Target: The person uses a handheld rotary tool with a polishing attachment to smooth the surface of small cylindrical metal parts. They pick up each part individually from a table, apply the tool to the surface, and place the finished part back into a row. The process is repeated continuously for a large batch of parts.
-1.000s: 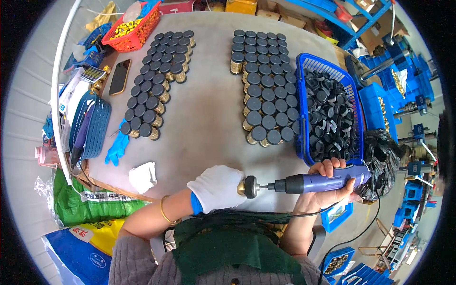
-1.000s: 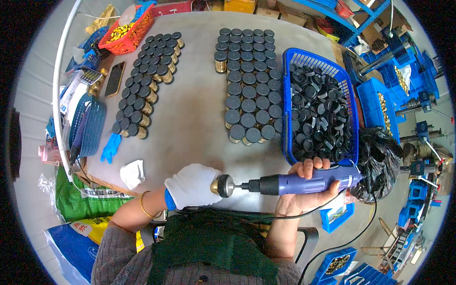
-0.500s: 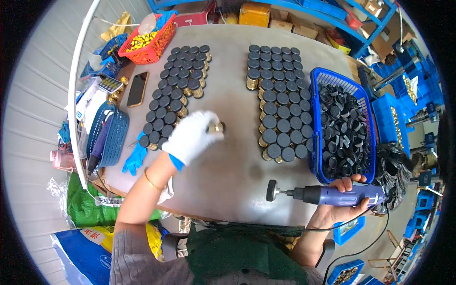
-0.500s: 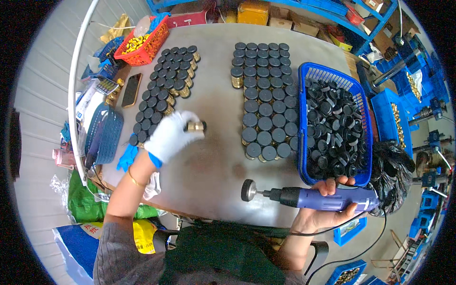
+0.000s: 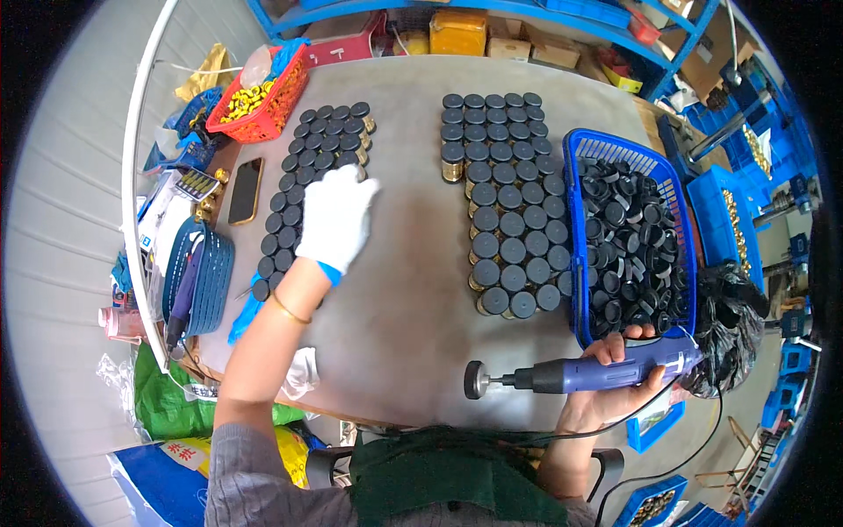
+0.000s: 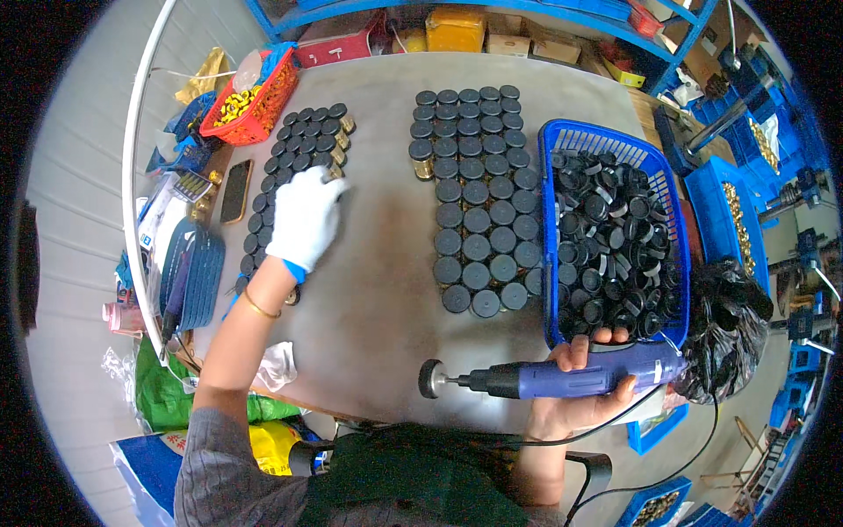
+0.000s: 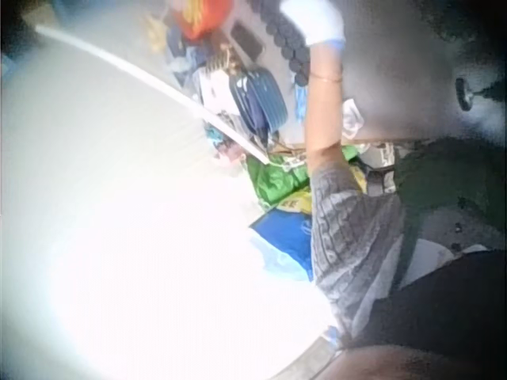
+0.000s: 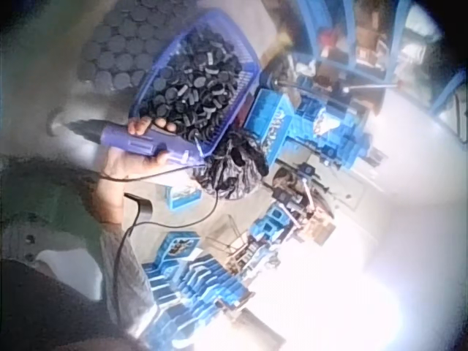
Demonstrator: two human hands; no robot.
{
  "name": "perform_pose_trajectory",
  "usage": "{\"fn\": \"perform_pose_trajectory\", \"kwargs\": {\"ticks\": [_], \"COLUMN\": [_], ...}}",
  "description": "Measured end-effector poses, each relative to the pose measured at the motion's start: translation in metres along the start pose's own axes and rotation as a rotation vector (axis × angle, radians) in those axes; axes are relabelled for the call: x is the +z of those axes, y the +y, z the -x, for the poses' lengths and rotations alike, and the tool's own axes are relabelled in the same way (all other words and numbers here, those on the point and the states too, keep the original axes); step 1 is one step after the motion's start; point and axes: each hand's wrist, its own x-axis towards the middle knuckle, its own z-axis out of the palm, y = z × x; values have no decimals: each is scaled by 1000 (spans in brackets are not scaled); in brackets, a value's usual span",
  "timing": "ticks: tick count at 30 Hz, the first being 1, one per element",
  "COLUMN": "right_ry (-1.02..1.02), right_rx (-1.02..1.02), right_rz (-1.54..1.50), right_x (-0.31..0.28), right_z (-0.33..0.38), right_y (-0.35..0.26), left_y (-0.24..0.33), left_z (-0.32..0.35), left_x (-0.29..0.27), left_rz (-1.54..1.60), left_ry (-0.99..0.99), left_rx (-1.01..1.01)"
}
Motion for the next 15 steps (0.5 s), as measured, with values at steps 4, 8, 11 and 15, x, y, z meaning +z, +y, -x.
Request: {"fn": "perform_pose_trajectory", "kwargs": {"ticks": [4, 8, 11, 15], "right_ry": [32, 22, 32, 14], "right_rx": [2, -1, -30, -87], "right_rz": [22, 32, 30, -23], "right_x": [3, 9, 10, 1], "right_z": [2, 5, 5, -6], "right_y": [5, 1, -4, -10], "left_y": [53, 62, 61, 65], "left_z": [-62, -78, -59, 28], "left_x": [21, 35, 35, 19], "left_rz": [313, 327, 543, 1929], "left_ry": [102, -11, -42, -167], "left_rx": [75, -58, -286, -786]}}
